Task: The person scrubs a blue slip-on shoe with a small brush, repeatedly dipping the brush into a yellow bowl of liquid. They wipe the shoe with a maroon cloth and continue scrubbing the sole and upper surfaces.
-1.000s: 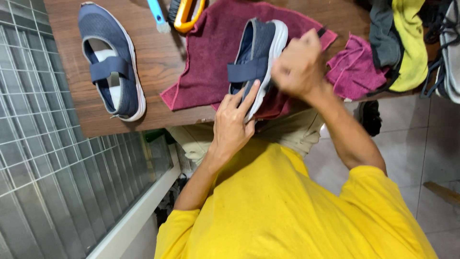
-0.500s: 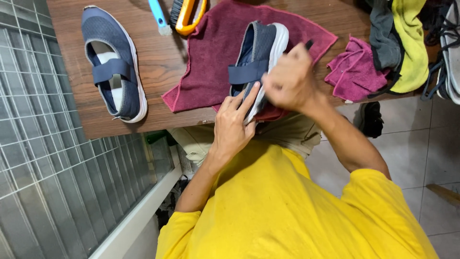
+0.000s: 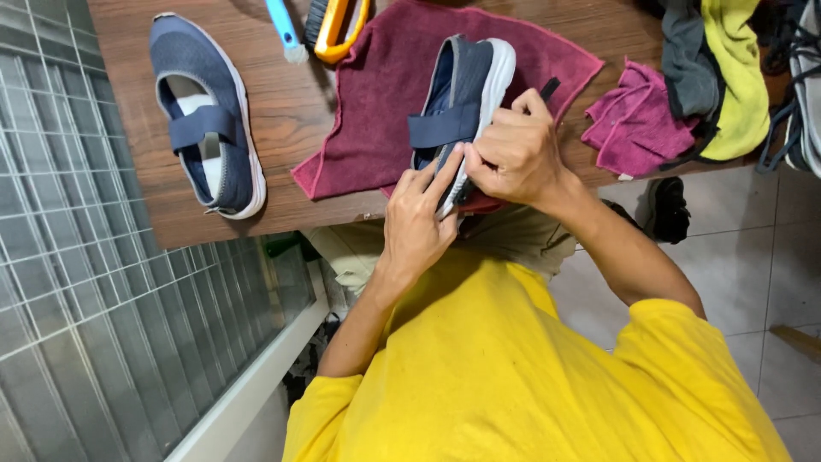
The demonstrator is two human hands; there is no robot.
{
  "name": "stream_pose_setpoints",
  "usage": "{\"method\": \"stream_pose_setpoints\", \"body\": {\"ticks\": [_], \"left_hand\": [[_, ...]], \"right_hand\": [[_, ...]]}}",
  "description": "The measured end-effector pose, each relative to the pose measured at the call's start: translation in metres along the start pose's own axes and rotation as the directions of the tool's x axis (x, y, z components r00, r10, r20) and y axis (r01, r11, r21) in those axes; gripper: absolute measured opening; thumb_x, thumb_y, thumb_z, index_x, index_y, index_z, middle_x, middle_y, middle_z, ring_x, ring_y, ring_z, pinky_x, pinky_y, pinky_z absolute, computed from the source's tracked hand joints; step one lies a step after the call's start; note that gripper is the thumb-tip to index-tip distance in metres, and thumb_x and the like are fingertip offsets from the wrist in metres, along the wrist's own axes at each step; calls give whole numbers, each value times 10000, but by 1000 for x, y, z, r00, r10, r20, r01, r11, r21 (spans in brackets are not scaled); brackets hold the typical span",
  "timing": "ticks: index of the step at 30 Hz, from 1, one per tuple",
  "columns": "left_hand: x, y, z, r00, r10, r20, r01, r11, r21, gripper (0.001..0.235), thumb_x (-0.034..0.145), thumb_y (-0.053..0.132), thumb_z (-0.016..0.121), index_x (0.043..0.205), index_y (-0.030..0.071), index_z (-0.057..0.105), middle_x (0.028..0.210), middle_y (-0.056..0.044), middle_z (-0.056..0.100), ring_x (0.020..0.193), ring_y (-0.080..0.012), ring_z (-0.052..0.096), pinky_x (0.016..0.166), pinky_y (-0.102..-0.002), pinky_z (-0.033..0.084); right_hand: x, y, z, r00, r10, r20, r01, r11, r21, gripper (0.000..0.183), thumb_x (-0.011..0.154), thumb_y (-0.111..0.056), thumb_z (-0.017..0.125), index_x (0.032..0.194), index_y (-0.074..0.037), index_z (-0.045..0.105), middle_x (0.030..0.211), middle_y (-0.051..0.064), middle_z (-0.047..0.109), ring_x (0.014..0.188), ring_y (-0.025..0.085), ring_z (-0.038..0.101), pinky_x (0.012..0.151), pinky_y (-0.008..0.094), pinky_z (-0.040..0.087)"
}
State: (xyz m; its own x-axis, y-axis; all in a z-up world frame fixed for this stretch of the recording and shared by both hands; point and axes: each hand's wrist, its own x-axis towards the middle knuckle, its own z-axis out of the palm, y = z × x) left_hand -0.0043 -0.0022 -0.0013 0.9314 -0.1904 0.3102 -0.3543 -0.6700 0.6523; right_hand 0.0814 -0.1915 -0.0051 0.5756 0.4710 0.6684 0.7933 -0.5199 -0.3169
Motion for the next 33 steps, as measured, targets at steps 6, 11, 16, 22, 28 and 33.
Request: {"method": "stream_pose_setpoints", "body": {"ticks": [6, 11, 16, 22, 28, 33], "left_hand": [[-2, 2, -4, 993, -53, 103, 58, 997, -51, 854, 783, -4, 596, 1582, 228, 401, 1440, -89, 648, 924, -309, 549, 873, -430, 541], [-8, 1, -3, 993, -62, 99, 71, 994, -83, 851, 796, -17, 601, 1584, 231, 399, 1372, -74, 660, 896, -299, 533, 848, -419, 537], [-1, -5, -3, 995, -55, 85, 65, 992, -109, 824, 810, -10, 637, 1578, 189, 412, 1098, -95, 672, 843, -288, 505, 789, -411, 504], [4, -8, -6, 998, -20, 56, 28, 989, -143, 751, 831, -33, 606, 1547, 134, 453, 1057, -108, 696, 803, -305, 522, 798, -392, 472], [7, -10, -7, 1000, -5, 28, 9, 986, -166, 751, 843, -51, 606, 1553, 138, 447, 1053, -76, 708, 801, -263, 538, 807, -369, 467], [2, -8, -5, 1000, -5, 26, 9, 989, -150, 754, 843, -60, 577, 1559, 136, 445, 954, -91, 643, 789, -281, 511, 781, -382, 431]], "right_hand": [[8, 2, -7, 1000, -12, 25, 15, 994, -109, 308, 905, -30, 539, 615, -73, 444, 573, 110, 390, 566, 261, 283, 662, 480, 287], [-19, 31, 6, 998, 64, 10, -61, 982, -176, 362, 910, -21, 555, 586, -120, 428, 529, 53, 352, 527, 216, 273, 691, 442, 325], [-6, 16, 5, 999, 40, -4, -40, 993, -108, 417, 893, -25, 552, 514, -157, 437, 437, 4, 406, 464, 144, 262, 680, 383, 306], [3, 1, 6, 991, 109, -82, -115, 991, -63, 469, 958, -34, 624, 545, -101, 412, 503, 29, 401, 492, 230, 342, 664, 414, 283], [1, 8, 12, 989, 111, -93, -126, 978, -165, 346, 908, -22, 567, 608, -102, 413, 565, 78, 414, 551, 251, 307, 685, 477, 286], [0, 18, 8, 978, 186, -100, -207, 935, -289, 424, 970, -51, 618, 582, -106, 458, 540, 51, 460, 537, 229, 374, 717, 453, 324]]}}
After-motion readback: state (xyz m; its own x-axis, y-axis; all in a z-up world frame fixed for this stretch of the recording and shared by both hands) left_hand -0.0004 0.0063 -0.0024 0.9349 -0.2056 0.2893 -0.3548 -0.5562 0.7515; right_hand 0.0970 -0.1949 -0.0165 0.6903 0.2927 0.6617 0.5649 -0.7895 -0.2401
